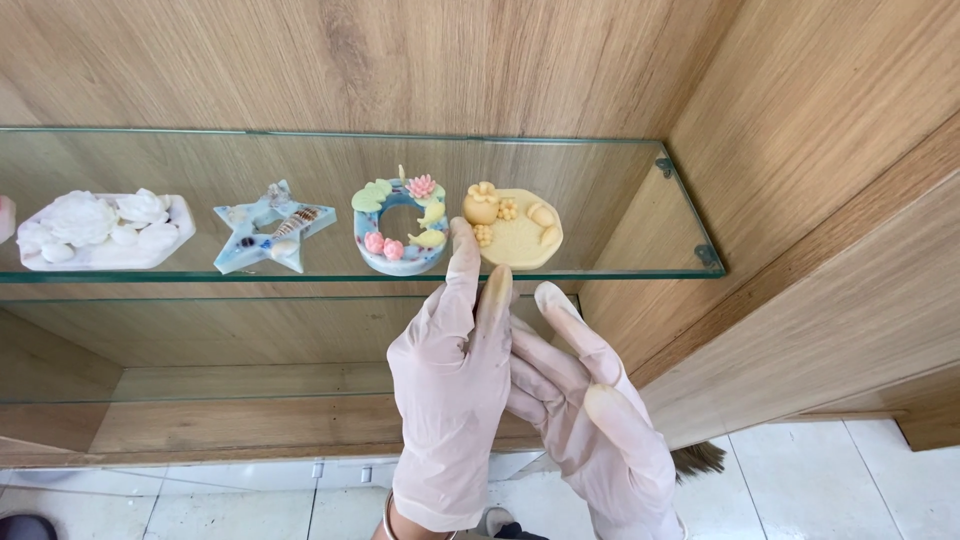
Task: Selecting various decorative molded candles from a workbench and placing them on a glass display shelf.
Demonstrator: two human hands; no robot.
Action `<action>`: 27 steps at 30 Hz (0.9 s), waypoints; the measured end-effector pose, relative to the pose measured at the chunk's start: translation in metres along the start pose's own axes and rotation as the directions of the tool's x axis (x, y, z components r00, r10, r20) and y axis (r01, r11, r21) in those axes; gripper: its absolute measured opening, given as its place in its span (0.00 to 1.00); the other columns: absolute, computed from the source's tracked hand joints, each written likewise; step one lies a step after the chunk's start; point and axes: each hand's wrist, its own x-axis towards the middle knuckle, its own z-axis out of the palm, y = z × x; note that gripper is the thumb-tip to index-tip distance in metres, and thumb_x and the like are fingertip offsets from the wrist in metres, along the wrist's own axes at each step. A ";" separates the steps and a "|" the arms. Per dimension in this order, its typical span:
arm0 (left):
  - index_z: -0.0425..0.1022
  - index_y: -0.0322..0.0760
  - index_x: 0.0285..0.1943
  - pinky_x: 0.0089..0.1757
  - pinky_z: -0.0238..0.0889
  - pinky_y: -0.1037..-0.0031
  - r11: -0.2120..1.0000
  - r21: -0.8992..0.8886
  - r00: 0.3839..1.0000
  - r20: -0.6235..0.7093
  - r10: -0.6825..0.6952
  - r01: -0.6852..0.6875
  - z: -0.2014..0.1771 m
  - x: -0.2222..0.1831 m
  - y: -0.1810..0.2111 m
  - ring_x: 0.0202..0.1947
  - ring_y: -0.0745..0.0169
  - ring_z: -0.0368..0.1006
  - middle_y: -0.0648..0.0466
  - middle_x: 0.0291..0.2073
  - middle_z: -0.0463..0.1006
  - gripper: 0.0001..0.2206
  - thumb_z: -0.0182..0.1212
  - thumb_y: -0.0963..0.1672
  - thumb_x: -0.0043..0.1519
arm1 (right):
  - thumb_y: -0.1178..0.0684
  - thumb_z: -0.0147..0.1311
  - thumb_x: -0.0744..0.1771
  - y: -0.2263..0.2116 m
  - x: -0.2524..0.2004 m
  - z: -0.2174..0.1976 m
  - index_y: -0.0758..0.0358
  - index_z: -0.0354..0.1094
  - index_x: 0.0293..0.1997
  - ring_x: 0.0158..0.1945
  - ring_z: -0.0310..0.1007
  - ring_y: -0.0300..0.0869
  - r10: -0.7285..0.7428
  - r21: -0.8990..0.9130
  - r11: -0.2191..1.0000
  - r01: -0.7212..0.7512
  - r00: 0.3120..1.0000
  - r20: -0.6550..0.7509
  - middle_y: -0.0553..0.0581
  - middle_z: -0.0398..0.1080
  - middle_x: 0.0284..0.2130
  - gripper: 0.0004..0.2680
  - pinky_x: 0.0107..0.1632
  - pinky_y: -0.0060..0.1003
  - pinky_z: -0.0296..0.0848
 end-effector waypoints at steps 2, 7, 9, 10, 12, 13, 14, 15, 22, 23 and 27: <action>0.65 0.45 0.74 0.31 0.68 0.77 0.998 0.056 1.000 -0.009 0.021 -0.021 0.001 -0.004 0.003 0.24 0.65 0.72 0.53 0.28 0.77 0.28 0.65 0.40 0.63 | 0.45 0.45 0.71 0.002 -0.004 0.000 0.73 0.31 0.80 0.75 0.52 0.66 -0.019 0.015 1.000 0.019 1.000 -0.001 0.86 0.45 0.73 0.31 0.73 0.57 0.52; 0.64 0.37 0.74 0.33 0.70 0.74 0.974 0.122 0.982 0.003 0.191 -0.190 -0.011 -0.031 0.003 0.28 0.63 0.75 0.53 0.33 0.80 0.27 0.65 0.41 0.65 | 0.43 0.44 0.71 0.009 -0.026 -0.005 0.76 0.33 0.79 0.75 0.52 0.64 -0.074 0.071 0.994 0.078 0.995 -0.060 0.85 0.46 0.73 0.31 0.73 0.55 0.51; 0.58 0.32 0.74 0.39 0.74 0.72 0.943 -0.020 0.943 0.027 0.332 -0.332 -0.019 -0.041 0.004 0.37 0.59 0.80 0.50 0.44 0.81 0.30 0.64 0.41 0.63 | 0.43 0.43 0.71 0.014 -0.037 -0.007 0.79 0.36 0.79 0.75 0.51 0.65 -0.088 0.106 0.989 0.102 0.987 -0.136 0.87 0.48 0.72 0.31 0.74 0.55 0.50; 0.58 0.32 0.74 0.39 0.74 0.72 0.942 -0.032 0.942 0.039 0.335 -0.334 -0.016 -0.045 -0.006 0.37 0.59 0.80 0.50 0.44 0.81 0.30 0.64 0.41 0.63 | 0.43 0.43 0.71 0.018 -0.042 -0.010 0.79 0.36 0.79 0.75 0.51 0.65 -0.097 0.102 0.988 0.113 0.984 -0.150 0.87 0.48 0.72 0.31 0.74 0.55 0.50; 0.57 0.35 0.73 0.44 0.76 0.66 0.855 -0.239 0.873 0.053 0.485 -0.461 -0.011 -0.054 -0.025 0.43 0.56 0.79 0.47 0.50 0.76 0.31 0.69 0.41 0.62 | 0.44 0.43 0.71 0.026 -0.052 -0.014 0.80 0.36 0.78 0.76 0.50 0.65 -0.173 0.154 0.967 0.204 0.966 -0.192 0.86 0.47 0.72 0.31 0.75 0.55 0.49; 0.57 0.35 0.73 0.44 0.76 0.66 0.851 -0.261 0.870 0.073 0.488 -0.456 -0.008 -0.061 -0.031 0.43 0.56 0.79 0.47 0.50 0.76 0.31 0.69 0.41 0.62 | 0.44 0.43 0.71 0.030 -0.054 -0.013 0.80 0.36 0.78 0.76 0.50 0.65 -0.189 0.145 0.964 0.223 0.958 -0.215 0.86 0.47 0.72 0.31 0.75 0.55 0.49; 0.59 0.37 0.71 0.46 0.74 0.64 0.810 -0.313 0.835 0.083 0.544 -0.496 -0.005 -0.068 -0.037 0.46 0.54 0.77 0.48 0.52 0.73 0.31 0.71 0.43 0.60 | 0.44 0.44 0.71 0.033 -0.056 -0.014 0.78 0.36 0.79 0.76 0.50 0.65 -0.244 0.146 0.947 0.286 0.936 -0.253 0.86 0.47 0.72 0.31 0.74 0.55 0.49; 0.60 0.40 0.70 0.48 0.73 0.61 0.763 -0.375 0.797 0.097 0.597 -0.526 -0.002 -0.075 -0.043 0.48 0.53 0.74 0.48 0.54 0.70 0.32 0.74 0.46 0.58 | 0.44 0.44 0.71 0.036 -0.060 -0.014 0.76 0.36 0.79 0.75 0.50 0.65 -0.302 0.139 0.925 0.354 0.905 -0.299 0.86 0.46 0.72 0.30 0.74 0.56 0.49; 0.67 0.42 0.67 0.54 0.69 0.59 0.652 -0.606 0.575 0.359 0.735 -0.456 0.036 -0.153 -0.080 0.55 0.56 0.69 0.53 0.53 0.68 0.31 0.78 0.53 0.60 | 0.43 0.48 0.69 0.030 -0.076 -0.004 0.59 0.33 0.82 0.74 0.52 0.64 -0.523 -0.257 0.843 0.472 0.611 -0.594 0.83 0.47 0.73 0.32 0.72 0.54 0.51; 0.68 0.41 0.65 0.53 0.69 0.59 0.667 -0.632 0.560 0.411 0.720 -0.394 0.046 -0.168 -0.086 0.54 0.55 0.71 0.52 0.52 0.69 0.29 0.76 0.53 0.60 | 0.44 0.49 0.68 0.030 -0.083 -0.010 0.57 0.33 0.82 0.74 0.52 0.62 -0.544 -0.307 0.832 0.463 0.573 -0.613 0.82 0.48 0.73 0.33 0.72 0.54 0.52; 0.72 0.43 0.56 0.48 0.69 0.60 0.709 -0.655 0.472 0.553 0.686 -0.263 0.076 -0.209 -0.094 0.51 0.53 0.75 0.53 0.48 0.75 0.22 0.72 0.52 0.57 | 0.44 0.51 0.67 0.020 -0.120 -0.031 0.54 0.31 0.81 0.74 0.51 0.58 -0.573 -0.437 0.817 0.377 0.446 -0.688 0.77 0.49 0.73 0.34 0.71 0.55 0.53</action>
